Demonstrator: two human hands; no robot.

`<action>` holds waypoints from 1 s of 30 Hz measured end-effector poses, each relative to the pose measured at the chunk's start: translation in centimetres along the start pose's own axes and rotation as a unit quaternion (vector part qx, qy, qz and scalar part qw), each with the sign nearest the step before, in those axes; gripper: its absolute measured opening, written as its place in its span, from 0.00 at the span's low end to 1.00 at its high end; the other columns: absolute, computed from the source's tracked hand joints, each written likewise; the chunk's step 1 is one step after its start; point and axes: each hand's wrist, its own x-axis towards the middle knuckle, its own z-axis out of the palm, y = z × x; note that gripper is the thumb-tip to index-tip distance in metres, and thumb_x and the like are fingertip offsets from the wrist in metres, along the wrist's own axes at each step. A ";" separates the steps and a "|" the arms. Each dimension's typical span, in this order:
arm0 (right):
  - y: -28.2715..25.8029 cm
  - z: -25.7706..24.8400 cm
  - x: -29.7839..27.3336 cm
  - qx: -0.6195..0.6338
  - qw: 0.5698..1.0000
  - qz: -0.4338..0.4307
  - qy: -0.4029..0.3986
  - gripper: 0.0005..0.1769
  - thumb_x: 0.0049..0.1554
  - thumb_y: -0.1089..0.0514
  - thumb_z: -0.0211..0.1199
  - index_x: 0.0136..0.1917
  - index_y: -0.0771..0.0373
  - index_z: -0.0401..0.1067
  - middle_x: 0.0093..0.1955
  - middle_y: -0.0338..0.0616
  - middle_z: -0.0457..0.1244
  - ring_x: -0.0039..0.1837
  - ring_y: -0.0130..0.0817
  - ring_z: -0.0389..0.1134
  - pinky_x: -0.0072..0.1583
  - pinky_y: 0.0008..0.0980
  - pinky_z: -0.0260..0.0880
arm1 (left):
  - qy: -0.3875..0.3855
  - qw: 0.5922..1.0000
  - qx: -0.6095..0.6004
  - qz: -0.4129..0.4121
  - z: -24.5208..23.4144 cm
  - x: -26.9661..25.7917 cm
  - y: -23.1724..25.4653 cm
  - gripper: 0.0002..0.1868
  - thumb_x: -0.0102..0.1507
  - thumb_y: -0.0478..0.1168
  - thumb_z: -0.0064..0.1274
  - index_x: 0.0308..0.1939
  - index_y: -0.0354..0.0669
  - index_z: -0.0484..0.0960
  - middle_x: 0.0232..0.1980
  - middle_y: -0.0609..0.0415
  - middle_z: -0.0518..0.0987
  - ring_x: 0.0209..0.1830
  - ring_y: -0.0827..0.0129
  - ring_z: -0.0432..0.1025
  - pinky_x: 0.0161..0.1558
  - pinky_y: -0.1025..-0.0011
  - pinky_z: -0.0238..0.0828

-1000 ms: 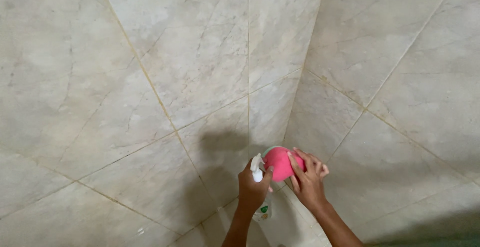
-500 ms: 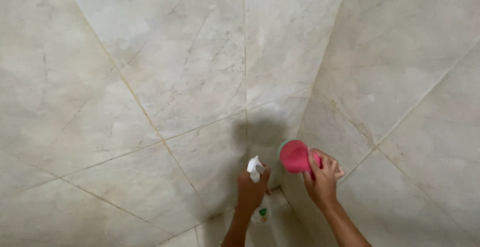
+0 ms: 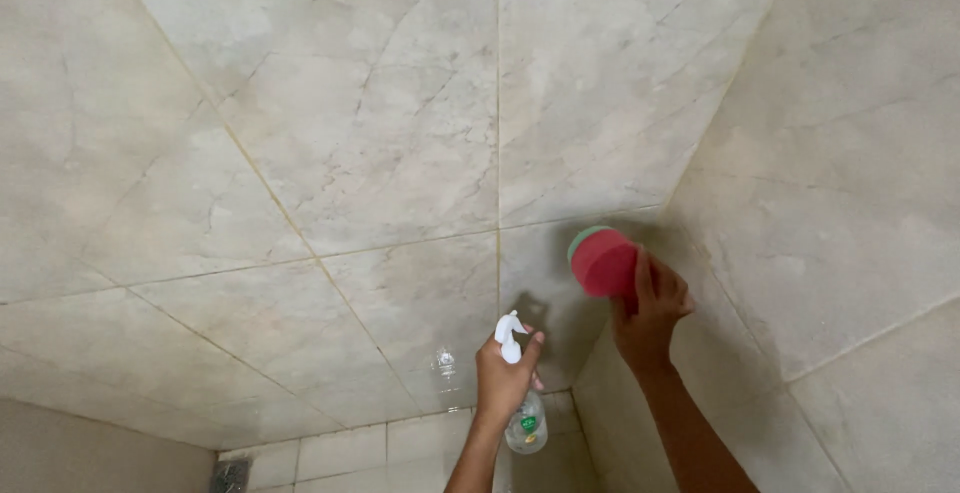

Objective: The person sprays a cleaning solution onto the tiled shower wall and scrubs the surface with a pink sponge. They repeatedly spray and scrub different sections of the wall, focusing on the grout lines and tile surfaces.

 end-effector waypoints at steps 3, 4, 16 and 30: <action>0.5 2.8 1.8 -0.054 0.998 -0.013 -0.011 0.41 0.56 0.49 0.62 0.79 0.62 0.60 0.71 0.55 0.58 0.71 0.58 0.56 0.72 0.60 0.47 | 0.012 0.999 0.035 -0.007 -0.6 0.5 0.3 0.10 0.63 0.37 0.61 0.44 0.36 0.79 0.18 0.56 0.75 0.13 0.74 0.71 0.17 0.72 0.66; 0.6 3.6 2.3 -0.052 0.998 -0.012 -0.011 0.41 0.56 0.49 0.62 0.79 0.62 0.60 0.71 0.55 0.58 0.71 0.58 0.56 0.72 0.60 0.47 | 0.013 0.999 0.037 -0.007 -1.0 0.8 -0.6 0.10 0.63 0.37 0.61 0.44 0.36 0.79 0.18 0.56 0.75 0.13 0.74 0.71 0.17 0.72 0.66; 2.4 13.4 -0.2 -0.086 0.990 -0.102 0.050 0.30 0.64 0.49 0.60 0.77 0.59 0.65 0.73 0.49 0.59 0.75 0.51 0.56 0.73 0.54 0.45 | -0.027 0.998 0.033 -0.041 -5.4 4.8 -11.7 0.09 0.63 0.33 0.59 0.46 0.37 0.79 0.19 0.58 0.76 0.14 0.75 0.71 0.19 0.73 0.68; 9.4 25.9 -18.9 -0.161 0.972 -0.164 0.040 0.24 0.64 0.57 0.59 0.73 0.52 0.70 0.74 0.42 0.61 0.74 0.46 0.57 0.69 0.51 0.44 | -0.040 0.986 0.136 0.092 -10.2 10.3 -34.5 0.10 0.63 0.36 0.63 0.47 0.37 0.83 0.19 0.59 0.71 0.17 0.79 0.65 0.20 0.74 0.62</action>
